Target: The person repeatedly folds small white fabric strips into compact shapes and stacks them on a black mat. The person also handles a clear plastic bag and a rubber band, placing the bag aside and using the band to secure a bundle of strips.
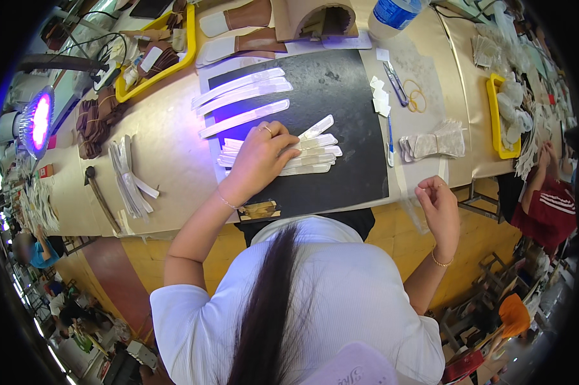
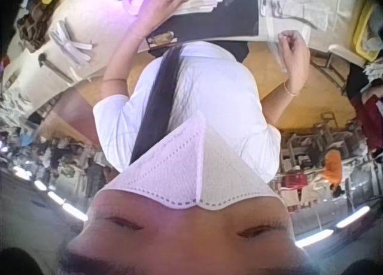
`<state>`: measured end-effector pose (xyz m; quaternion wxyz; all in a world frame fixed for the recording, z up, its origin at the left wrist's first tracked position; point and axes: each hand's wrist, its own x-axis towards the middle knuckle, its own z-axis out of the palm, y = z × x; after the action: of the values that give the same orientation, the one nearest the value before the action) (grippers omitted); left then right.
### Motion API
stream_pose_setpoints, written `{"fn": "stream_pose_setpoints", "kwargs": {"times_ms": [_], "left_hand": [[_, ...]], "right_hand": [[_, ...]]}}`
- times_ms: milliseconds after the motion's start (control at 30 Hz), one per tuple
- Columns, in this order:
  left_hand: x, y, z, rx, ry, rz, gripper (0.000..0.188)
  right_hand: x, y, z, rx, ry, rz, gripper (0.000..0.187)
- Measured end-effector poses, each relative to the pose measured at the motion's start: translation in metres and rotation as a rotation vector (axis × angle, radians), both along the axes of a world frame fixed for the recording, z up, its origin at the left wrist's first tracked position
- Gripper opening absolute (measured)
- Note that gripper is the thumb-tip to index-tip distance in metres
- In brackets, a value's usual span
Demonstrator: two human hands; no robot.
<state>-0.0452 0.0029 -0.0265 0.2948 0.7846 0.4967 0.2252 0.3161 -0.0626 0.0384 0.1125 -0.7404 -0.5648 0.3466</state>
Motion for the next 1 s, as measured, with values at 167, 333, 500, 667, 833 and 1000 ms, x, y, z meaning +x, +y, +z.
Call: {"fn": "stream_pose_setpoints", "kwargs": {"times_ms": [167, 333, 500, 667, 833, 1000], "left_hand": [[0.005, -0.007, 0.001, -0.045, -0.051, 0.092, 0.016], [0.003, 0.003, 0.027, -0.365, -0.315, 0.243, 0.015], [0.004, 0.002, 0.041, -0.527, -0.482, 0.269, 0.022], [0.006, 0.0, 0.047, -0.409, -0.447, 0.241, 0.02], [0.01, -0.001, 0.045, -0.237, -0.431, 0.189, 0.018], [0.013, -0.001, 0.05, -0.138, -0.377, 0.167, 0.016]], "right_hand": [[-0.062, 0.033, -0.011, 0.363, 0.414, 0.092, 0.012], [-0.142, 0.054, -0.02, 0.593, 0.421, 0.373, 0.019], [-0.167, 0.063, -0.03, 0.736, 0.334, 0.399, 0.021], [-0.168, 0.065, -0.028, 0.76, 0.325, 0.374, 0.017], [-0.165, 0.067, -0.022, 0.789, 0.283, 0.381, 0.016], [-0.163, 0.066, -0.019, 0.844, 0.224, 0.407, 0.016]]}}
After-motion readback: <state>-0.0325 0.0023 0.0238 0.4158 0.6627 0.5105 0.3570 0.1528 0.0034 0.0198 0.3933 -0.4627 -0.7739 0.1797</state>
